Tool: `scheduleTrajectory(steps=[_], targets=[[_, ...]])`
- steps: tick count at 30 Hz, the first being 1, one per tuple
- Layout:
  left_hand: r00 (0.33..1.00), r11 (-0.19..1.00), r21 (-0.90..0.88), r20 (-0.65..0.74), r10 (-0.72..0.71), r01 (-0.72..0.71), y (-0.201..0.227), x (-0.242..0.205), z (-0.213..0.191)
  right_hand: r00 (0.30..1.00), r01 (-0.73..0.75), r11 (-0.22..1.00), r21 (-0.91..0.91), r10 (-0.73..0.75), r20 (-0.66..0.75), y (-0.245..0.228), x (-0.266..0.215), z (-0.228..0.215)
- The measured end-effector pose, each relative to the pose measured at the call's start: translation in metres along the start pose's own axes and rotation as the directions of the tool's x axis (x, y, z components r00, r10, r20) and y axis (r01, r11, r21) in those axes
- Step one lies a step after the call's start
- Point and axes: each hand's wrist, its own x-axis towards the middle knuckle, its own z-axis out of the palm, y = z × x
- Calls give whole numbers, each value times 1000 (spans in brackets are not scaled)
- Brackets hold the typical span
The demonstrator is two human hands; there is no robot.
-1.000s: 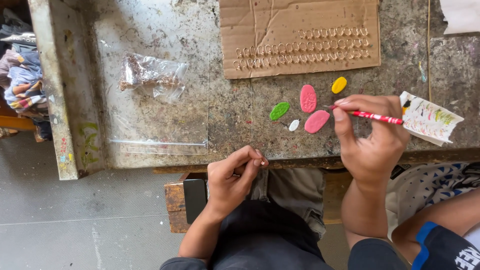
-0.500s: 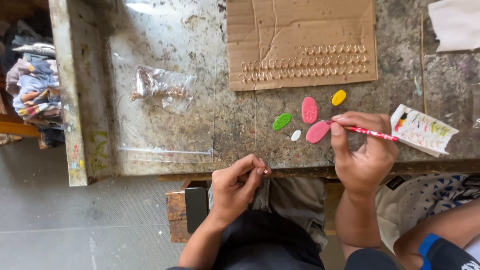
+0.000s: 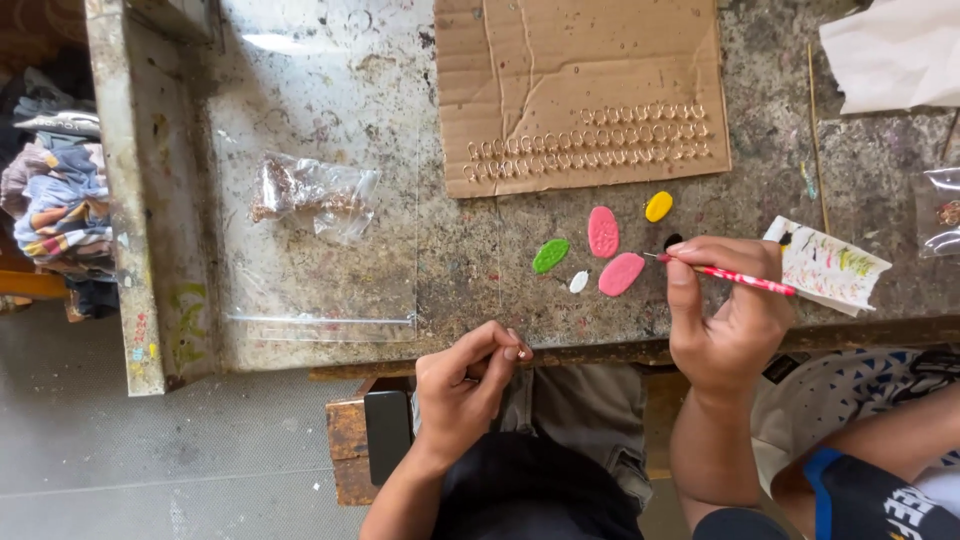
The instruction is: A person uses a red paint pen to carefully apply color and details to small, flat clay shapes on a workshop bench.
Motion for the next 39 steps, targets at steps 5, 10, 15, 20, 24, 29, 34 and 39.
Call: scheduleTrajectory(steps=[5,10,15,20,24,29,34,39], targets=[[1000,1000,14,-3,-9,9,-3,-3,1,1000,-4,998,-68,3,-19,1,4,0],[1000,1000,6,-12,6,-6,-8,-4,3,999,16,991,-132,-21,-38,7,10,-4],[1000,1000,-5,-28,0,0,-9,-4,3,1000,14,987,-163,-15,-6,9,22,-6],[999,1000,-26,-34,11,-12,-7,-3,5,999,32,985,-172,-29,22,11,28,-2],[999,999,-40,-34,2,-3,-9,-4,5,1000,19,986,-165,-15,25,11,29,-1],[999,998,-59,-34,9,-11,-7,-2,6,999,22,984,-175,-18,28,12,30,0],[999,997,-82,-33,11,-14,-9,-2,6,999,33,985,-170,-27,38,14,30,0],[999,994,-106,-34,13,-16,-7,-1,7,999,31,985,-171,-23,49,14,31,0]])
